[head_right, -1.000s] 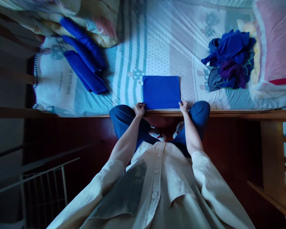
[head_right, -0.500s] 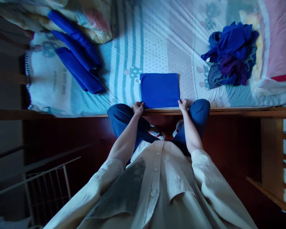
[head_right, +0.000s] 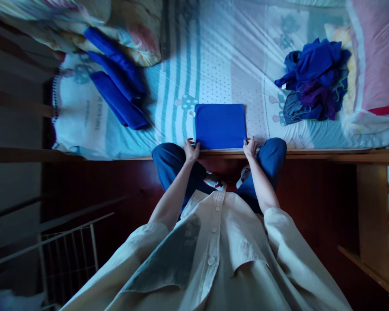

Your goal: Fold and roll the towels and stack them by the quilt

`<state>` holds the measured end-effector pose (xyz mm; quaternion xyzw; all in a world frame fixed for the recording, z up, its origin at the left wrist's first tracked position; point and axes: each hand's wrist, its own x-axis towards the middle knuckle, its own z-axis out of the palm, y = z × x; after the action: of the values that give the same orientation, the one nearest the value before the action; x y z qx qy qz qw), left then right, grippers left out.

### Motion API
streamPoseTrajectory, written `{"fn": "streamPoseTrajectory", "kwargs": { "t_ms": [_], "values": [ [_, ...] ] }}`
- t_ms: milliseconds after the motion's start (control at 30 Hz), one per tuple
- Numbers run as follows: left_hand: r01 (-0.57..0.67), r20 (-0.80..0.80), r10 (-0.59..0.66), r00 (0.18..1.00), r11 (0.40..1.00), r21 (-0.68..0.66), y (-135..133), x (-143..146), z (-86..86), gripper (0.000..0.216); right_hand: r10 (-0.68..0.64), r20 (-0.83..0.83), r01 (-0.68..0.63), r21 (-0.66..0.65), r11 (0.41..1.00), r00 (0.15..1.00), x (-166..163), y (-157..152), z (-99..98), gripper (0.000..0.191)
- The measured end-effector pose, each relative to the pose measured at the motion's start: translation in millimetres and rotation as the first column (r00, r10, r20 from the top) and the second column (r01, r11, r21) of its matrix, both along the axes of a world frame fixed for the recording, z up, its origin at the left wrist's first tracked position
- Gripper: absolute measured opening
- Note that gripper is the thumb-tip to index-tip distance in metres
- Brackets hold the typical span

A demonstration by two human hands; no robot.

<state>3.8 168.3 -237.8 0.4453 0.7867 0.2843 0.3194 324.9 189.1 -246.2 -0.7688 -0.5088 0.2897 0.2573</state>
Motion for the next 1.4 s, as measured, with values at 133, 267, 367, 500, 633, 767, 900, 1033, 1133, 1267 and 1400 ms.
{"fn": "streamPoseTrajectory", "kwargs": {
  "t_ms": [133,267,367,500,633,767,900,1033,1133,1267,1400],
  "values": [
    [0.299,-0.157,-0.279,0.947,0.946,0.125,-16.7,4.6,18.6,0.045,0.188,0.177,-0.213,0.133,0.968,0.966,-15.4,-13.7,29.0,0.032],
    [0.536,-0.264,-0.507,0.820,0.843,0.044,-22.7,9.7,22.1,0.052,0.503,0.262,-0.537,0.074,0.840,0.824,-33.8,-22.1,43.5,0.041],
    [0.587,-0.302,-0.563,0.769,0.809,-0.013,-20.4,11.1,14.6,0.061,0.612,0.285,-0.634,-0.018,0.773,0.738,-37.3,-25.6,43.4,0.050],
    [0.607,-0.332,-0.601,0.727,0.789,-0.101,-16.1,9.6,2.8,0.073,0.600,0.311,-0.597,-0.116,0.794,0.737,-28.6,-24.4,36.4,0.059],
    [0.624,-0.367,-0.642,0.673,0.759,-0.184,-11.7,7.0,-4.2,0.079,0.586,0.345,-0.574,-0.149,0.805,0.733,-20.1,-16.6,25.8,0.059],
    [0.643,-0.389,-0.671,0.631,0.733,-0.222,-4.2,3.3,-9.1,0.077,0.587,0.349,-0.574,-0.150,0.805,0.731,-14.5,-5.8,15.7,0.058],
    [0.669,-0.409,-0.689,0.599,0.711,-0.217,1.8,-1.5,-11.1,0.066,0.597,0.337,-0.571,-0.185,0.800,0.728,-9.8,2.4,15.1,0.053],
    [0.683,-0.445,-0.697,0.563,0.695,-0.224,-1.2,-2.6,-6.6,0.060,0.607,0.358,-0.559,-0.238,0.794,0.709,-9.3,1.5,23.7,0.050],
    [0.678,-0.469,-0.697,0.542,0.693,-0.247,-8.7,-0.7,0.4,0.058,0.619,0.390,-0.551,-0.282,0.785,0.682,-10.9,-5.2,31.5,0.050],
    [0.670,-0.476,-0.707,0.524,0.686,-0.283,-19.4,3.3,13.7,0.058,0.628,0.410,-0.538,-0.325,0.778,0.661,-12.7,-16.6,41.4,0.050],
    [0.646,-0.461,-0.731,0.503,0.672,-0.362,-25.3,7.4,28.3,0.053,0.646,0.419,-0.517,-0.388,0.763,0.638,-14.4,-23.3,52.7,0.051]
  ]
}}
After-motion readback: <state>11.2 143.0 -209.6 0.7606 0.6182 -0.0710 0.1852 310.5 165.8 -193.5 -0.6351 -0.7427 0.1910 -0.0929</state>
